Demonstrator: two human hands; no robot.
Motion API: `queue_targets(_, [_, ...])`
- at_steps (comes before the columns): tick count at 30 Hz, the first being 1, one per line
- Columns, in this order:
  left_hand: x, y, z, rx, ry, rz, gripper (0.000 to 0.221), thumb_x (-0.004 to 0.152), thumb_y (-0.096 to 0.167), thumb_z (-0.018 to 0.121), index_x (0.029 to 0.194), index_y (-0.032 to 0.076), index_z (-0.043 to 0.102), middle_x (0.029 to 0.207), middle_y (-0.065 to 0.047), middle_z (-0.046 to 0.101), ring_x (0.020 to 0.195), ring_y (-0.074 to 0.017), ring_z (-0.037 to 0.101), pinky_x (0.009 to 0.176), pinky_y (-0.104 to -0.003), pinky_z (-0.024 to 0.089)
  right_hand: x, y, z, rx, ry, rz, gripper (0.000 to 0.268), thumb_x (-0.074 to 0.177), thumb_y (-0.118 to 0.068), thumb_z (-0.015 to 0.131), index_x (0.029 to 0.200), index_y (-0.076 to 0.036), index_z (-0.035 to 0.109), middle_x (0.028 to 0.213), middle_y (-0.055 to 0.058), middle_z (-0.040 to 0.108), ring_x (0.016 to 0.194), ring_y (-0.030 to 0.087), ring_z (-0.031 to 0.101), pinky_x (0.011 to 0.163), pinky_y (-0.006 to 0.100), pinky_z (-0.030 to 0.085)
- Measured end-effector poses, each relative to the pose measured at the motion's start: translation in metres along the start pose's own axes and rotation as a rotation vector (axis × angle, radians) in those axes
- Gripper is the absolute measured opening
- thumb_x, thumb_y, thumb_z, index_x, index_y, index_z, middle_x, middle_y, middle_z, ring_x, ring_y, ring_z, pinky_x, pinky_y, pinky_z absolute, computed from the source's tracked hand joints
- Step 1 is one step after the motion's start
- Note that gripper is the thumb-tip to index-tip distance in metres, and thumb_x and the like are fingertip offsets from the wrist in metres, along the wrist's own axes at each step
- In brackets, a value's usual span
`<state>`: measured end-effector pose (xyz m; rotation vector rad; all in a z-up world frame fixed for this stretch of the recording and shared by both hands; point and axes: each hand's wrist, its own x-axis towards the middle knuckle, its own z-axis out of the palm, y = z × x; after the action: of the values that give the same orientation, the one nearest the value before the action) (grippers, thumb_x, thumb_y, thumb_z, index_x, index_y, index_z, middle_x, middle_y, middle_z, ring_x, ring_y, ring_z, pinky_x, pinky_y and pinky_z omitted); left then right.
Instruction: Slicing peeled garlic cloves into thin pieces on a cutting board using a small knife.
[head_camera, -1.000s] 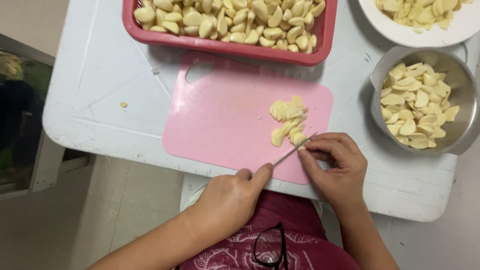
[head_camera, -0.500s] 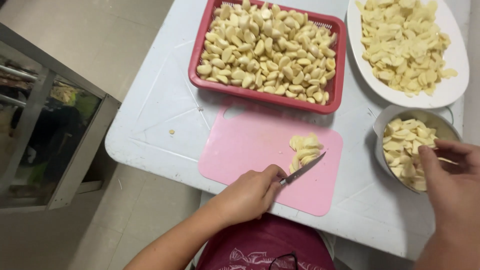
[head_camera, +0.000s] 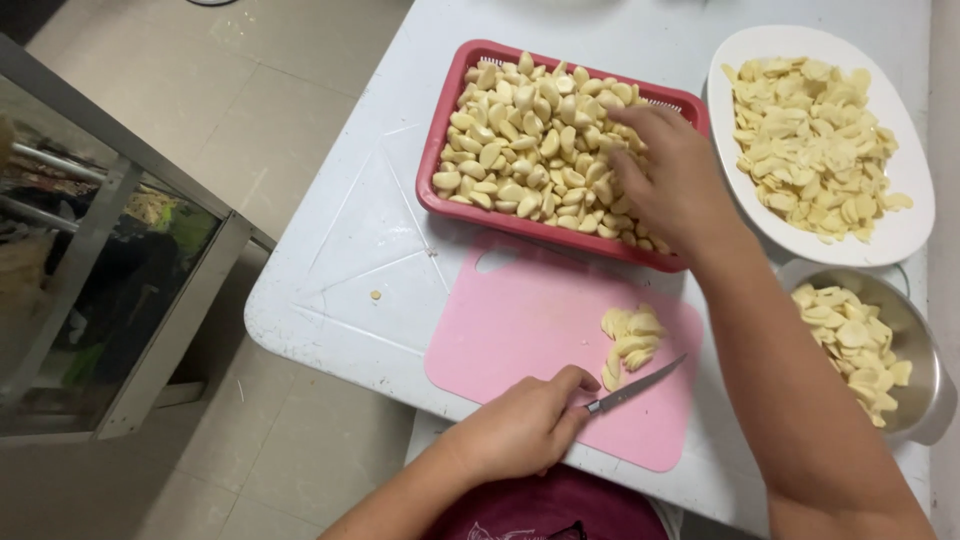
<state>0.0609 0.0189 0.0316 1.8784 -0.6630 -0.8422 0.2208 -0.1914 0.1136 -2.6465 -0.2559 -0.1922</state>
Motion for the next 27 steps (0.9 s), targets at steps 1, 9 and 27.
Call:
queue_targets(1, [0.0, 0.001, -0.001, 0.0, 0.004, 0.001, 0.037, 0.107, 0.029, 0.046, 0.138, 0.009, 0.053, 0.103, -0.028, 0.073, 0.097, -0.0469, 0.069, 0.082, -0.05, 0.051, 0.015, 0.001, 0.011, -0.001, 0.0, -0.005, 0.042, 0.107, -0.016, 0.06, 0.148, -0.005, 0.06, 0.146, 0.022, 0.059, 0.133, 0.037, 0.055, 0.11, 0.054, 0.042])
queue_targets(9, [-0.001, 0.003, -0.002, -0.037, -0.021, -0.054, 0.043, 0.107, 0.027, 0.043, 0.146, 0.01, 0.051, 0.112, -0.028, 0.072, 0.102, -0.0472, 0.067, 0.086, -0.05, 0.051, 0.061, 0.017, 0.055, 0.112, 0.183, -0.152, 0.021, 0.097, -0.005, 0.076, 0.117, 0.0, 0.078, 0.104, 0.013, 0.077, 0.09, 0.021, 0.069, 0.081, 0.034, 0.06])
queue_targets(27, [0.002, -0.01, 0.009, -0.021, 0.094, 0.069, 0.036, 0.106, 0.025, 0.046, 0.136, 0.009, 0.054, 0.131, -0.017, 0.073, 0.112, -0.0421, 0.069, 0.092, -0.048, 0.051, -0.054, 0.041, 0.003, 1.601, -0.033, 0.397, 0.045, 0.092, 0.007, 0.067, 0.137, -0.002, 0.068, 0.12, 0.02, 0.075, 0.097, 0.023, 0.076, 0.089, 0.025, 0.066])
